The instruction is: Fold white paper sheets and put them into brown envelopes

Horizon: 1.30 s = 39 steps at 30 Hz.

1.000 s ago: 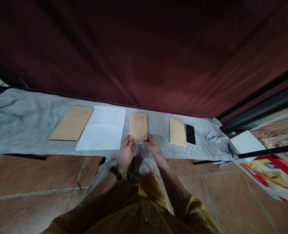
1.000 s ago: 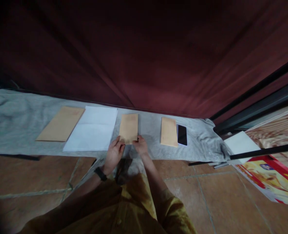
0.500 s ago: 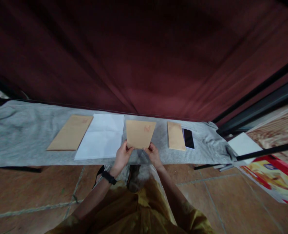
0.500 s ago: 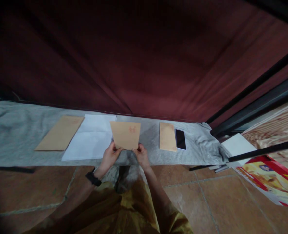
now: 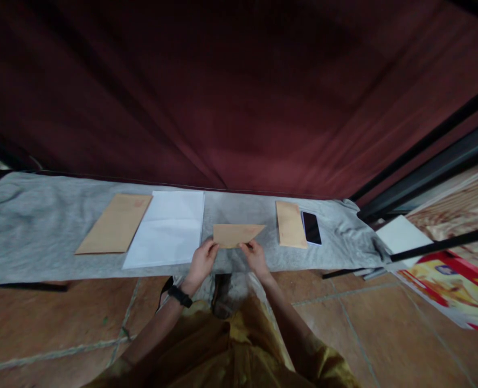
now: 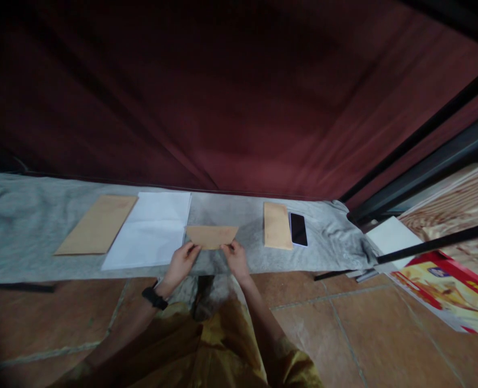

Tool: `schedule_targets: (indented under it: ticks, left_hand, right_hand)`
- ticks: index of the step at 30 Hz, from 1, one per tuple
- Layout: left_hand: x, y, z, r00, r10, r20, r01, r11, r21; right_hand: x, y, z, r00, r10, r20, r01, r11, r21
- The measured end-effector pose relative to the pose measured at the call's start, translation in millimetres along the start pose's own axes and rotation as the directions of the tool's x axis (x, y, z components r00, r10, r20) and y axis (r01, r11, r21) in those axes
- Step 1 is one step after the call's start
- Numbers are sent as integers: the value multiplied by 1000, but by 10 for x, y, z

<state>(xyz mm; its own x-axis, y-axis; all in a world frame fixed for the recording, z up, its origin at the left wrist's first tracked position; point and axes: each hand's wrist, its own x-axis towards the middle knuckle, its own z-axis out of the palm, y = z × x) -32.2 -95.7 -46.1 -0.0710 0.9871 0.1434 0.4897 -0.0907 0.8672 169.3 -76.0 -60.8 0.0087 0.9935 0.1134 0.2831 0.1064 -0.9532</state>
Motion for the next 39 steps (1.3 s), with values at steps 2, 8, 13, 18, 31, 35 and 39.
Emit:
schedule_targets:
  ticks: [2, 8, 13, 18, 31, 35, 39]
  left_hand:
    - [1, -2, 6, 1000, -11, -8, 11, 999, 30]
    - [11, -54, 23, 1000, -6, 2, 6, 999, 48]
    - [49, -23, 7, 1000, -28, -9, 28, 999, 47]
    - [35, 97, -19, 998, -43, 34, 44, 999, -28]
    - [18, 234, -22, 876, -389, 286, 481, 748, -457]
    - [17, 249, -14, 859, -409, 309, 511, 723, -464]
    - [4, 260, -1, 862, -380, 334, 502, 732, -461]
  right_hand:
    - [-6, -16, -4, 1000, 17, -4, -17, 999, -38]
    - [-35, -27, -21, 999, 26, -37, -24, 998, 55]
    - [-28, -34, -45, 999, 42, -11, -42, 999, -13]
    - [-12, -45, -59, 999, 54, -10, -53, 996, 75]
    - [-169, -185, -154, 983, -42, 179, -6, 966, 260]
    - [-142, -112, -117, 993, -1, 116, -29, 966, 257]
    - [-130, -43, -60, 996, 33, 83, -53, 964, 260]
